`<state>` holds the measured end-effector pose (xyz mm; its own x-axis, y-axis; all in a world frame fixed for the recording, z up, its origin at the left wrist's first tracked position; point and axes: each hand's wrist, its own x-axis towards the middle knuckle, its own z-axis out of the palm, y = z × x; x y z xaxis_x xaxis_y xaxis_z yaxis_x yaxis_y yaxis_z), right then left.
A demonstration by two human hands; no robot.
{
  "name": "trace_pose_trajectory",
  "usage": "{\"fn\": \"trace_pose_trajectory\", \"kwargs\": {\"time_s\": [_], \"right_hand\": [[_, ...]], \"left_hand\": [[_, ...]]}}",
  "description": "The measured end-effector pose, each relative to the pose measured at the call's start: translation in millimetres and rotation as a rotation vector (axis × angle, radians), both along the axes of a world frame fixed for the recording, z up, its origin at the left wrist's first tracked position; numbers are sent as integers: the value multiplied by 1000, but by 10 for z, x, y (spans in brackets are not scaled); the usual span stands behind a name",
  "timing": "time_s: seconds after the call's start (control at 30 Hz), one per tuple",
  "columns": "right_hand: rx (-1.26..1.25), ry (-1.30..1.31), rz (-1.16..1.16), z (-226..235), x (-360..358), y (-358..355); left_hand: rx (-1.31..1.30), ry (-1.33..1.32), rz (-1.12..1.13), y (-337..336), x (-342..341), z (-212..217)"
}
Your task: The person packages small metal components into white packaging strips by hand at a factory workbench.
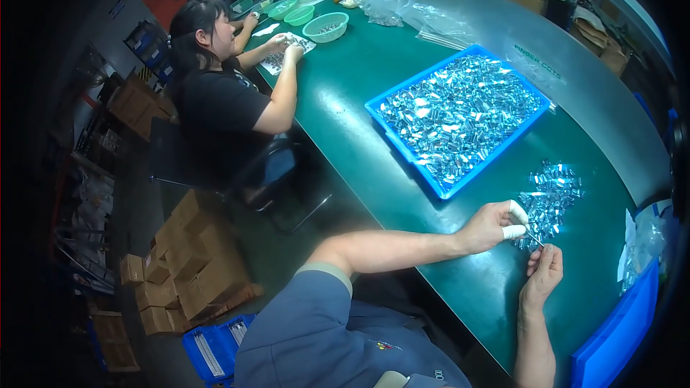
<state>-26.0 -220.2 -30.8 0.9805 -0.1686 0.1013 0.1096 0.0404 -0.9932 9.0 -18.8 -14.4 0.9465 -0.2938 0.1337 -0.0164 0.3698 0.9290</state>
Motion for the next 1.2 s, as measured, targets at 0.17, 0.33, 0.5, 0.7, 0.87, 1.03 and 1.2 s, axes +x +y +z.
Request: {"fn": "trace_pose_trajectory", "kwargs": {"time_s": [0.17, 0.33, 0.5, 0.7, 0.87, 1.03, 1.2], "right_hand": [[-26, -14, 2, 18, -3, 19], [-103, 58, 72, 33, -23, -8], [-141, 87, 153, 67, -42, -31], [-188, 61, 219, 28, -58, -26], [-164, 19, 248, 5, -31, 9], [-135, 36, 224, 45, -30, 8], [-179, -68, 217, 4, 5, 37]], "left_hand": [[26, -66, 10, -25, -28, -20], [30, -83, 16, -23, -29, -26], [16, -42, -10, 7, -5, -28], [-5, 37, -51, 46, 9, 8], [132, 9, -118, 13, -27, -40], [107, -22, -102, -23, -8, -62], [272, -168, -83, 26, -51, 15]]}}
